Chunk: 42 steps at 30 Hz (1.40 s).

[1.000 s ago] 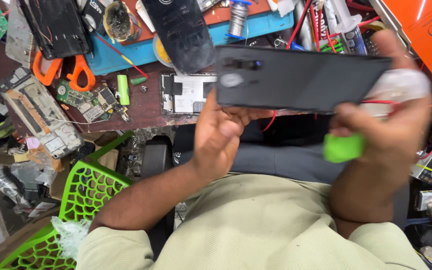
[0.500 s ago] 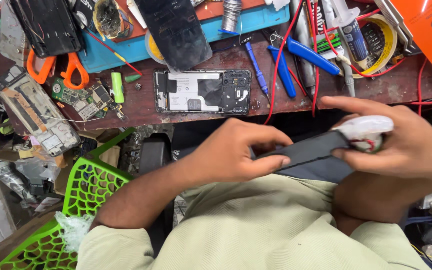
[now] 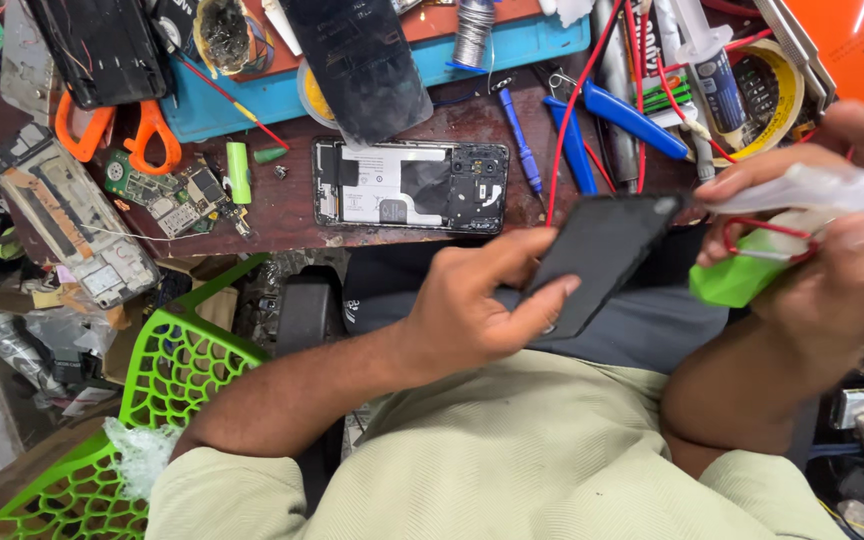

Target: The person uses a blue screwdriver to unscrew and pry open the back cover of a smartphone on a cluttered workbench. They then spray liquid onto the cover and wipe it, reattach the cover to the phone body, and wrap a rubber band around the assembled phone.

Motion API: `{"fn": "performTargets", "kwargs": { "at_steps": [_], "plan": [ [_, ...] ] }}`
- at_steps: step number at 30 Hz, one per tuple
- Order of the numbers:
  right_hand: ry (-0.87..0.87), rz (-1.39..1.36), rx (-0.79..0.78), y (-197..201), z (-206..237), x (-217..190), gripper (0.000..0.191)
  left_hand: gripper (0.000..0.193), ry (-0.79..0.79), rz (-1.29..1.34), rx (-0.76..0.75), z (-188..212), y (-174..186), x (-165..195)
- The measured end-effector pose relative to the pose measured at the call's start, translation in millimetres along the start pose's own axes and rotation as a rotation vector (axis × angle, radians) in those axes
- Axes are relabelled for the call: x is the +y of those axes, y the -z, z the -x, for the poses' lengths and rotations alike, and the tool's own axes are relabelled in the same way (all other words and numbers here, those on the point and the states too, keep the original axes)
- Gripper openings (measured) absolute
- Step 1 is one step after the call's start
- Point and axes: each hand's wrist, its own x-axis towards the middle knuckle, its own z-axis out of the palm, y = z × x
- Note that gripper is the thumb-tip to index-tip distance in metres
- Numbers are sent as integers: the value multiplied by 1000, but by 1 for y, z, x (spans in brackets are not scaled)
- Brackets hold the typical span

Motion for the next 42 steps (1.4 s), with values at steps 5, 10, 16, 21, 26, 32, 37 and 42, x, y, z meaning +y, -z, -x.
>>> {"fn": "performTargets", "kwargs": {
  "at_steps": [5,10,16,21,26,32,37,42],
  "plan": [
    [177,370,-114,-33,0,7,52,35,-48,35,152,-1,10,0],
    [366,454,-140,-51,-2,18,54,33,-105,-54,95,-2,18,6],
    [395,551,-16,-47,0,30,53,34,-210,-164,55,-5,19,7],
    [493,803,-63,-36,-1,31,56,35,-227,-162,79,-2,17,4],
    [530,859,-92,-44,-9,22,69,36,-263,-324,117,-6,18,7],
    [297,339,-276,-46,-11,6,69,26,-266,-646,160,-25,31,23],
    [476,704,26,-39,-31,-20,66,22,-359,-473,140,-55,29,58],
    [431,371,54,-39,-67,-50,77,32,-528,-377,209,-83,16,71]
  ]
}}
